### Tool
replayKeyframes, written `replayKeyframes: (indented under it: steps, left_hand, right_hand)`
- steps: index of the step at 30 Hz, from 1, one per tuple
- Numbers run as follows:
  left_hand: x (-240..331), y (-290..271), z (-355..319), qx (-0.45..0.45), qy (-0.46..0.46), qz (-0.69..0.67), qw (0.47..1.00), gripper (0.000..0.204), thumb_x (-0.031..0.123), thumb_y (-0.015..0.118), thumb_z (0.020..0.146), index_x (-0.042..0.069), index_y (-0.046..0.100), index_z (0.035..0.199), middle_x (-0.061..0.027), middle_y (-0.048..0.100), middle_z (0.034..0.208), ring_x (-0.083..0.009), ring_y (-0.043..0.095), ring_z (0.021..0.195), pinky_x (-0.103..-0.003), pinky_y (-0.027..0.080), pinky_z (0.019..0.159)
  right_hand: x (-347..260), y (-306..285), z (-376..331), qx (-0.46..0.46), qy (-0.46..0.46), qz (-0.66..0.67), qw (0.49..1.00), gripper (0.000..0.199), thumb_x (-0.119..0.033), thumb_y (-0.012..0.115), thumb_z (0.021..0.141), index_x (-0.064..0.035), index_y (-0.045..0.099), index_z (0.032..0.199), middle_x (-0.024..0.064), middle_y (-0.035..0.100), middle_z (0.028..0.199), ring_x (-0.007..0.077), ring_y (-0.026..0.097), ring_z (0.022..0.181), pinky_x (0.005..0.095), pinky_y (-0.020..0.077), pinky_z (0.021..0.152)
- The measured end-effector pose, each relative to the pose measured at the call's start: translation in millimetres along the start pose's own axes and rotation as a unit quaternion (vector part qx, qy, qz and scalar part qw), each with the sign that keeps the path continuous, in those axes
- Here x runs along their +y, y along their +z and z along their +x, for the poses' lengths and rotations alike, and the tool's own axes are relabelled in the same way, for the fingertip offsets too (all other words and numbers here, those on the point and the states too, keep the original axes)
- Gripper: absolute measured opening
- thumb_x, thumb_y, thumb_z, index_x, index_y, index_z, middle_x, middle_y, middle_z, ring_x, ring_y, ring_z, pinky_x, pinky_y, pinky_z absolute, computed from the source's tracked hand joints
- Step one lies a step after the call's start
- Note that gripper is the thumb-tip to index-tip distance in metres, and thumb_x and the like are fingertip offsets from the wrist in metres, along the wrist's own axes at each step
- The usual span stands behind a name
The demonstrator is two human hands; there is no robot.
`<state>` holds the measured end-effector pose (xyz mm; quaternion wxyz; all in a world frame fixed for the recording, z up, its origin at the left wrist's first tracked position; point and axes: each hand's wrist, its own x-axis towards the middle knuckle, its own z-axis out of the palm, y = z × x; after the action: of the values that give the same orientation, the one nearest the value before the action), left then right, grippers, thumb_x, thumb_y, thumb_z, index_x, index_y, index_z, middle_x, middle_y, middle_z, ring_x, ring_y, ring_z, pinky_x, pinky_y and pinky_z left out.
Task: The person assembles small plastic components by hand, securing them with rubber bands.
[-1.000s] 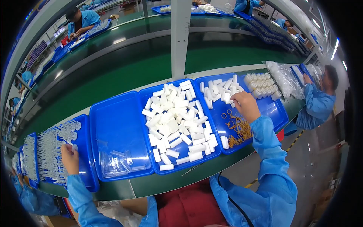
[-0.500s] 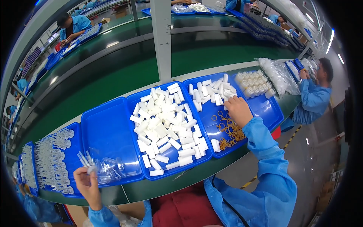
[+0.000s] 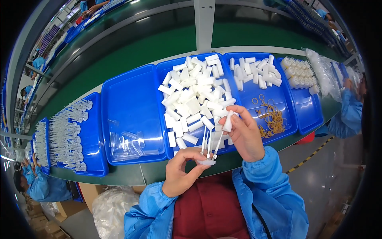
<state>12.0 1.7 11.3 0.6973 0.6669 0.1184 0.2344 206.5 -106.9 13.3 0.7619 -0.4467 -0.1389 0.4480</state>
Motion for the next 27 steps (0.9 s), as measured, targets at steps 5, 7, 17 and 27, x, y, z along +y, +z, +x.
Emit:
replayKeyframes:
  steps: [5, 7, 17, 27]
  left_hand:
    - [-3, 0, -8, 0.037, -0.021, -0.075, 0.996, 0.028, -0.007, 0.070, 0.086, 0.000, 0.054, 0.107, -0.0175, 0.068, 0.107, -0.0190, 0.066, 0.096, -0.033, 0.053, 0.085]
    - [-2, 0, -10, 0.045, -0.026, -0.085, 0.995, 0.028, -0.007, 0.070, 0.086, 0.000, 0.054, 0.107, -0.0181, 0.068, 0.106, -0.0205, 0.067, 0.099, -0.034, 0.053, 0.087]
    - [-9, 0, -9, 0.035, -0.030, -0.106, 0.993, 0.027, -0.007, 0.069, 0.087, 0.001, 0.052, 0.107, -0.0174, 0.066, 0.106, -0.0235, 0.066, 0.103, -0.037, 0.053, 0.092]
    - [-19, 0, -8, 0.058, 0.044, -0.005, 0.997, 0.030, -0.011, 0.072, 0.081, 0.002, 0.057, 0.104, -0.0165, 0.061, 0.114, -0.0242, 0.062, 0.107, -0.034, 0.051, 0.093]
  right_hand:
    - [13, 3, -1, 0.026, -0.003, 0.021, 0.999, 0.026, -0.014, 0.051, 0.102, -0.0031, 0.053, 0.126, 0.0161, 0.067, 0.108, 0.0175, 0.063, 0.098, 0.0304, 0.0493, 0.086]
    - [14, 5, 1, 0.033, -0.003, 0.016, 0.999, 0.025, -0.015, 0.051, 0.102, -0.0042, 0.053, 0.125, 0.0144, 0.067, 0.106, 0.0174, 0.063, 0.099, 0.0308, 0.0496, 0.086]
    - [27, -1, -10, -0.023, -0.018, -0.054, 0.998, 0.018, -0.010, 0.055, 0.100, -0.0016, 0.060, 0.114, 0.0136, 0.066, 0.111, 0.0190, 0.065, 0.098, 0.0334, 0.0548, 0.084]
    - [37, 8, -28, -0.090, -0.142, -0.154, 0.974, 0.020, 0.000, 0.061, 0.095, 0.0023, 0.065, 0.114, 0.0121, 0.065, 0.108, 0.0171, 0.064, 0.099, 0.0278, 0.0524, 0.086]
